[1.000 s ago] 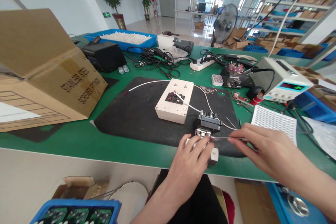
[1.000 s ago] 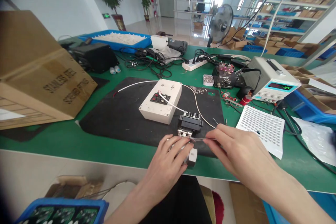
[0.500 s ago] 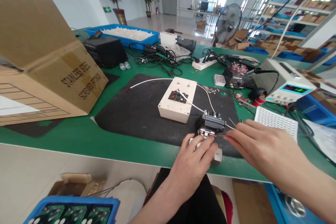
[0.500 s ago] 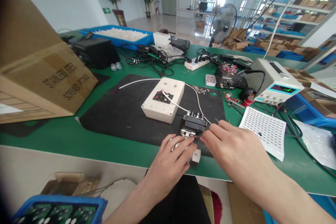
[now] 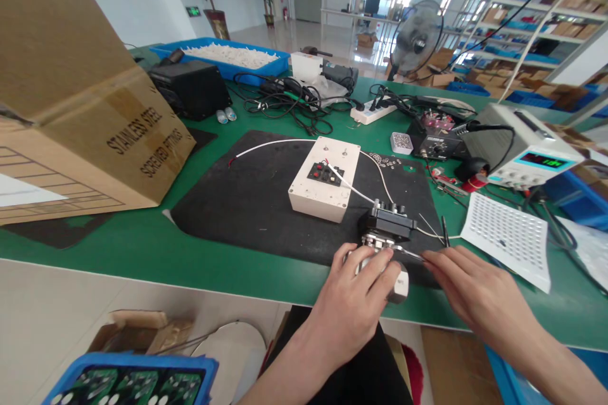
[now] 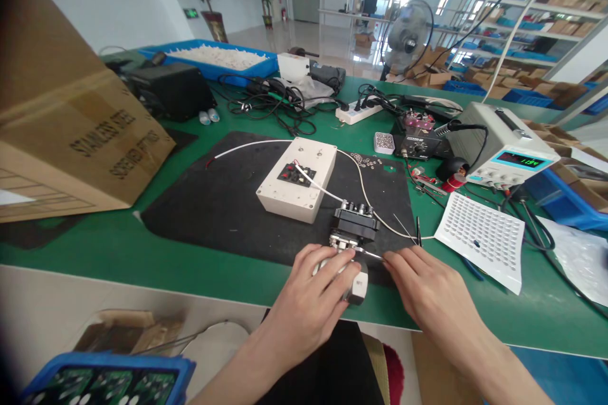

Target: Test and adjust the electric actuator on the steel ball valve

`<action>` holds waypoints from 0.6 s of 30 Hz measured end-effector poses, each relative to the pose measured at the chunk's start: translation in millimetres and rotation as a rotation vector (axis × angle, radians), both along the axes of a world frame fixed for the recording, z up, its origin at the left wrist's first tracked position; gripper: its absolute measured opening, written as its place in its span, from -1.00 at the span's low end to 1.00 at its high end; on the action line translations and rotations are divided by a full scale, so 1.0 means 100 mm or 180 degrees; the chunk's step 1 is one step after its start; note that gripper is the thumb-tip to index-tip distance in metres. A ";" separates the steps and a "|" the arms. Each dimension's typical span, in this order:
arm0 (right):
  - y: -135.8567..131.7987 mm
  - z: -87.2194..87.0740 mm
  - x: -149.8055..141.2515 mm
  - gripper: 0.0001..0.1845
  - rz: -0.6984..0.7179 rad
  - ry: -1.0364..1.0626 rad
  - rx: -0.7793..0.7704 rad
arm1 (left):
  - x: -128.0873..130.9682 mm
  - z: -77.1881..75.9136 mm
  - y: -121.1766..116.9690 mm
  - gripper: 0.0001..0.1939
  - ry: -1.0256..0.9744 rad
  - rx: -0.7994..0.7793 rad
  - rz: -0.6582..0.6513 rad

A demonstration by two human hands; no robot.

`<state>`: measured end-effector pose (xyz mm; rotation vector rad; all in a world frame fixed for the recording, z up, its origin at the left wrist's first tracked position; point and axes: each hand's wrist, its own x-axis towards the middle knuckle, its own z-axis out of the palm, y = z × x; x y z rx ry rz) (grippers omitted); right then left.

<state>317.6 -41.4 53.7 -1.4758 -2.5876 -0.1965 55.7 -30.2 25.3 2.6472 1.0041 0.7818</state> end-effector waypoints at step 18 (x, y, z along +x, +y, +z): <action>0.05 0.16 -0.10 -0.81 0.0026 -0.0600 0.0083 | 0.03 -0.10 0.00 -0.56 -0.0153 0.0193 0.0146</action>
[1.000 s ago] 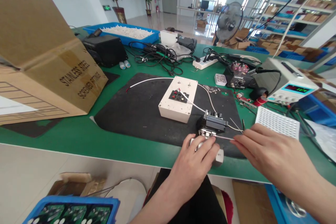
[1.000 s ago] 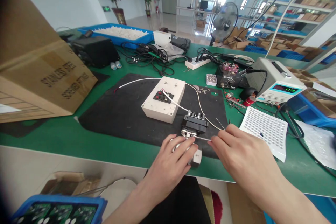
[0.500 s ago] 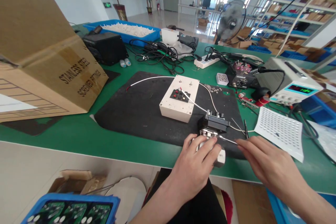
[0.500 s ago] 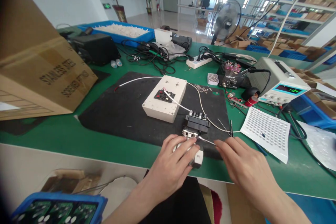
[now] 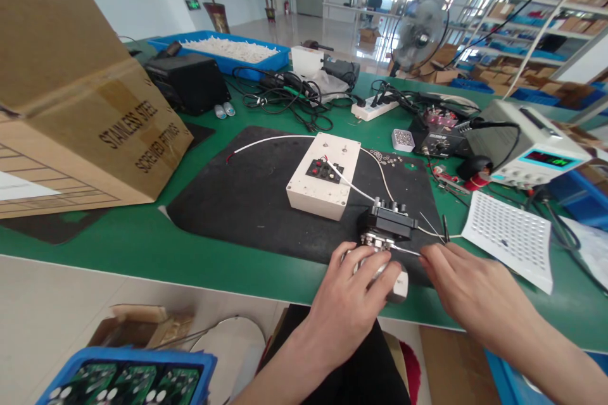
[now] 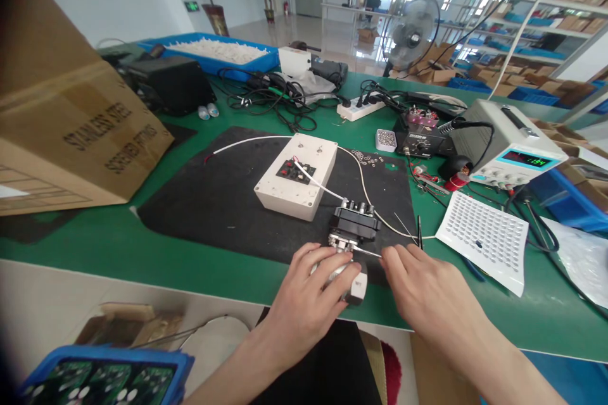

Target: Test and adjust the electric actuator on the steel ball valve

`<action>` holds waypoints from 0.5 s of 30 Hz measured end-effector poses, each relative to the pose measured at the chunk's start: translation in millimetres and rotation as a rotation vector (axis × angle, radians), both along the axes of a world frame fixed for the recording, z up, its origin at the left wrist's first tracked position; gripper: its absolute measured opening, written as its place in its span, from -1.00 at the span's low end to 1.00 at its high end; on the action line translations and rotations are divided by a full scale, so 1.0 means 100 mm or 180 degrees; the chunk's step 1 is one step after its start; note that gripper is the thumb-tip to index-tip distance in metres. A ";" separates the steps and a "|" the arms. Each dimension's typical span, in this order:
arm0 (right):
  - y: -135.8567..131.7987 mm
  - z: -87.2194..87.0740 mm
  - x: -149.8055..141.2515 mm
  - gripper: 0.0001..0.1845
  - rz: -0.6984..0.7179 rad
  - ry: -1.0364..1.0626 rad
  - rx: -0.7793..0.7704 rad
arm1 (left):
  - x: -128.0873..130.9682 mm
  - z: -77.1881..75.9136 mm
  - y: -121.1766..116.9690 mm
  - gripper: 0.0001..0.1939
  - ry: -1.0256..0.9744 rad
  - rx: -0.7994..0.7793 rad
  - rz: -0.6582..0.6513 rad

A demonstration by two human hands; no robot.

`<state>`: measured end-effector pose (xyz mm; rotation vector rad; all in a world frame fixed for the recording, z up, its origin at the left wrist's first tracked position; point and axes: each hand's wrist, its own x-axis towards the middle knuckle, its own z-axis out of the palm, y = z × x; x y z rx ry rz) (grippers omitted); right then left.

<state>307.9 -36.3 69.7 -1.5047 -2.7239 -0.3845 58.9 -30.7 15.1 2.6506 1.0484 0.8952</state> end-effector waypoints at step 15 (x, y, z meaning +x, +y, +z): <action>-0.04 -0.10 0.16 -0.82 0.0039 0.0660 -0.0227 | 0.00 0.04 0.01 -0.55 -0.0047 -0.0093 -0.0081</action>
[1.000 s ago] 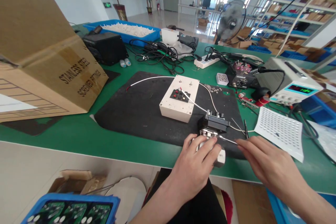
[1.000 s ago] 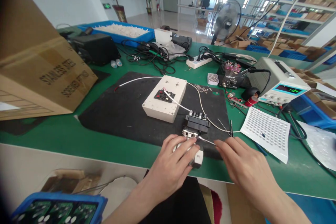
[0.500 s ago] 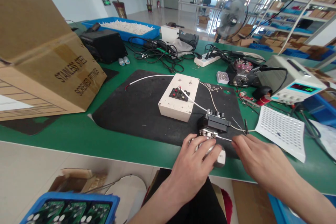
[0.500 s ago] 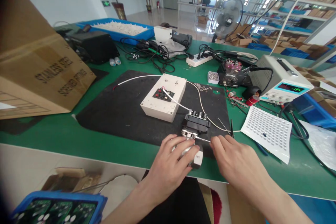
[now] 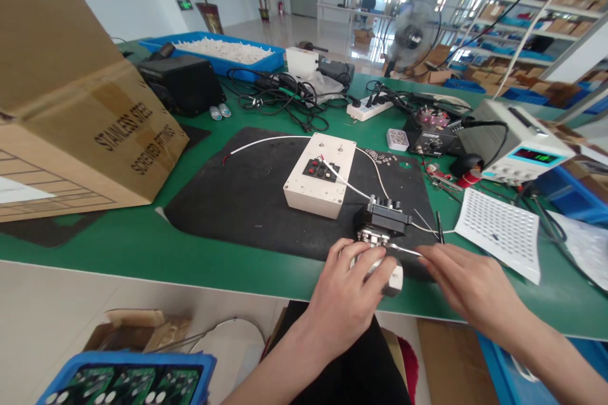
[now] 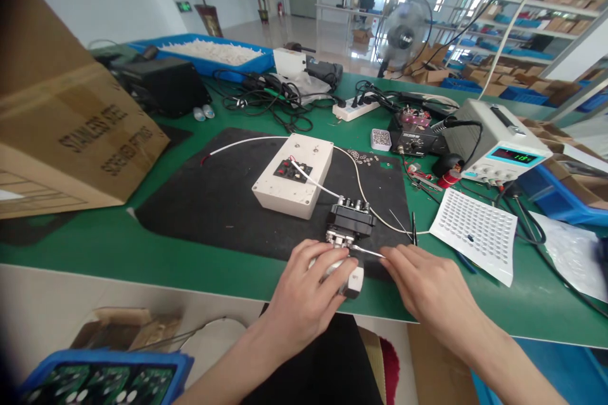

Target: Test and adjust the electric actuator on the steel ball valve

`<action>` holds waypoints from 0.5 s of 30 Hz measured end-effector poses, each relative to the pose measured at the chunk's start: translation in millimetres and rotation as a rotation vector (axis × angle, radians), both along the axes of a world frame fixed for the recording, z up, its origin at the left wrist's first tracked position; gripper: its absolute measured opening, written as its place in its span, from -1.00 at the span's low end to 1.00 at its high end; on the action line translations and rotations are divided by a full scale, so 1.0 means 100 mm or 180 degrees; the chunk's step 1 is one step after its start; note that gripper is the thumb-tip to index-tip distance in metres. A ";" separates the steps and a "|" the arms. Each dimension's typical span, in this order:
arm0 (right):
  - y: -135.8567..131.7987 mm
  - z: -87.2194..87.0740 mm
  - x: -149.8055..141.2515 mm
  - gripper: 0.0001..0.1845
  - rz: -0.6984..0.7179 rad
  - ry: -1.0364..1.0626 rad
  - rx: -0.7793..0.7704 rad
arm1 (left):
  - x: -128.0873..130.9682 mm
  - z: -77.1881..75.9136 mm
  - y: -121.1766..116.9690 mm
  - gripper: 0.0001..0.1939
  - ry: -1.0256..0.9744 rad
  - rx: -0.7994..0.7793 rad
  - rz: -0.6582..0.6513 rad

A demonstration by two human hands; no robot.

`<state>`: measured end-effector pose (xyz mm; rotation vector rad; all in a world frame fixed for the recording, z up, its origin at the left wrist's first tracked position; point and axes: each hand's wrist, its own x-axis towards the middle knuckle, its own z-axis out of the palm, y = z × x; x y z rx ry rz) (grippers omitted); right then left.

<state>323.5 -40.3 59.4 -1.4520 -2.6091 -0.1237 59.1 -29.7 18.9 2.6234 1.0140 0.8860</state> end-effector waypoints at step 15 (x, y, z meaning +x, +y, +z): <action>0.22 0.73 -0.51 -0.76 0.0357 -0.1398 0.0158 | -0.02 0.29 0.22 -0.56 0.0867 0.0398 -0.0328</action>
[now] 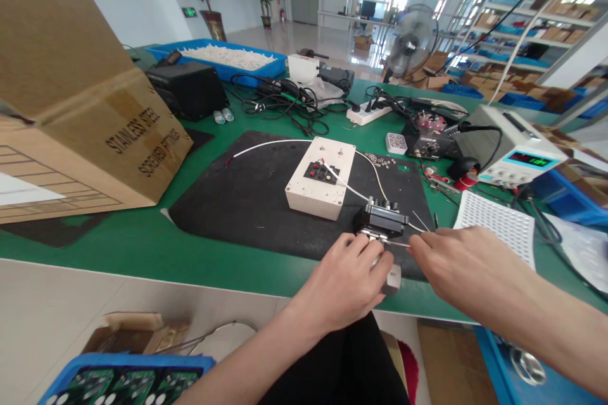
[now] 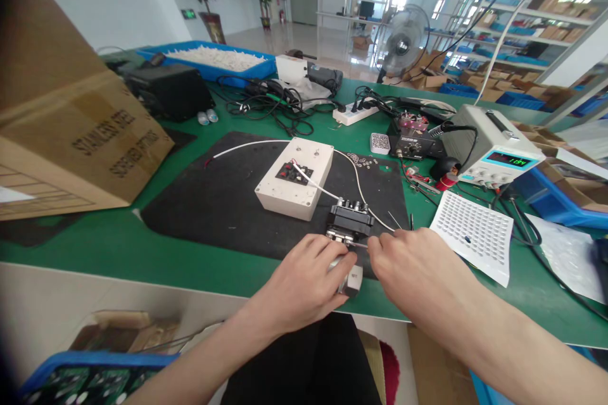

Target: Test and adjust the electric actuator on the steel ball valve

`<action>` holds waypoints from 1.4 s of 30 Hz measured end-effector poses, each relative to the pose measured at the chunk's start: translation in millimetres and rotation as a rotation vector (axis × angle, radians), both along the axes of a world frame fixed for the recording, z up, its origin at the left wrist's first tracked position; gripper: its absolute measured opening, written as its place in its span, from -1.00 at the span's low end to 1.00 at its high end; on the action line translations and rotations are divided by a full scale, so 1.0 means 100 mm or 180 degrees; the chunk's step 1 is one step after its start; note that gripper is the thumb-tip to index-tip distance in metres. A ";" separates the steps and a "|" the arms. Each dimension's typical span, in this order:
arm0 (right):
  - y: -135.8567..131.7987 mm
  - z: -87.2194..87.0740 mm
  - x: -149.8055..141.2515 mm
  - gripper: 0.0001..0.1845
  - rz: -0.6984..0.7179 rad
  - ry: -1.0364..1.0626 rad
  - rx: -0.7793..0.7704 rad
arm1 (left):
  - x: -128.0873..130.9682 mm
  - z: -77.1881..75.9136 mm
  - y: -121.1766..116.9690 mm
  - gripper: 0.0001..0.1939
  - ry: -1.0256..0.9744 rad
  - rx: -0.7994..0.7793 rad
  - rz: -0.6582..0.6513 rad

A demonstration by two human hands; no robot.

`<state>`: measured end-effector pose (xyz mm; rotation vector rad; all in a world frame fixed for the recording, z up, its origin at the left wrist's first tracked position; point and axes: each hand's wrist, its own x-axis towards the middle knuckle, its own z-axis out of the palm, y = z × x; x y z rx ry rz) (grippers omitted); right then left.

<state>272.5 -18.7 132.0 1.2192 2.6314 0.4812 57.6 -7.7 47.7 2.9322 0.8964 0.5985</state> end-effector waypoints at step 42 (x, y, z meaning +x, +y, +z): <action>-0.54 -0.17 0.54 -0.73 -0.1175 0.2422 -0.0657 | 0.22 -0.05 -0.09 -0.88 -0.2188 -0.1624 0.2317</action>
